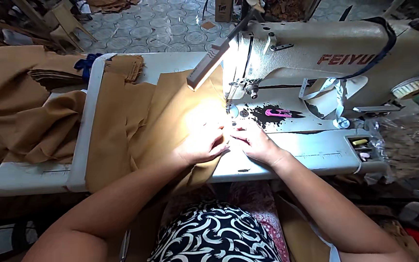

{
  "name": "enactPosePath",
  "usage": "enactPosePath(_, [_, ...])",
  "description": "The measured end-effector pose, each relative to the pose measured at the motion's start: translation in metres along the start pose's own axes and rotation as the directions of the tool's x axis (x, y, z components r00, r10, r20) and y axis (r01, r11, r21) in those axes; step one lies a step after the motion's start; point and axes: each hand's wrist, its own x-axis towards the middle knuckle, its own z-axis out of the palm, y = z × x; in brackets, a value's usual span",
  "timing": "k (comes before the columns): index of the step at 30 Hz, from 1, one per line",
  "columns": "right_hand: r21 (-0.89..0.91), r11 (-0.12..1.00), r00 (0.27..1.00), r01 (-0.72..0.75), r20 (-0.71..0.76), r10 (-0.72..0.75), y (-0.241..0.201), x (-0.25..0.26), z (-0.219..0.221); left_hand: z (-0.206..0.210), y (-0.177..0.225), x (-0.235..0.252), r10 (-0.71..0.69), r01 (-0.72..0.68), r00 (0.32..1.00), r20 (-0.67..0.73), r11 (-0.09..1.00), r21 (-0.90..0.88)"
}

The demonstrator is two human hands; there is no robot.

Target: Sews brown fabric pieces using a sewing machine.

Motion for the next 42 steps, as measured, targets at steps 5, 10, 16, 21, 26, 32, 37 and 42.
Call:
enactPosePath(5, [0.007,1.000,0.999,0.024,-0.025,-0.024,0.004,0.002,0.003,-0.012,0.007,0.012,-0.075,0.072,0.993,0.088,0.997,0.032])
enactPosePath(10, [-0.070,0.996,0.996,0.061,-0.068,-0.065,0.006,-0.001,0.005,-0.005,0.018,0.013,-0.080,0.080,0.996,-0.047,0.997,0.014])
enactPosePath(16, [-0.097,0.992,0.996,0.085,0.002,-0.085,0.004,0.007,-0.001,0.006,0.026,0.003,-0.134,0.136,0.990,-0.033,0.988,0.073])
enactPosePath(21, [-0.127,0.990,0.997,-0.064,0.037,0.069,0.004,0.014,0.002,0.008,-0.006,0.014,-0.118,0.118,0.993,-0.009,0.992,0.052])
enactPosePath(26, [-0.203,0.978,0.998,-0.058,0.017,0.062,0.006,0.012,0.008,-0.002,-0.035,0.039,-0.138,0.136,0.987,0.081,0.990,0.029])
enactPosePath(32, [-0.072,0.990,0.991,-0.125,0.044,0.128,0.006,0.014,0.001,-0.005,-0.059,0.057,-0.189,0.191,0.978,0.085,0.981,-0.019])
enactPosePath(37, [0.149,0.940,0.952,-0.307,0.066,0.300,0.003,0.031,-0.017,-0.014,-0.057,0.063,-0.298,0.311,0.928,0.223,0.950,-0.026])
enactPosePath(42, [0.238,0.799,0.827,-0.552,0.036,0.560,0.046,0.074,-0.018,-0.010,-0.091,0.071,-0.313,0.327,0.926,0.211,0.944,-0.036])
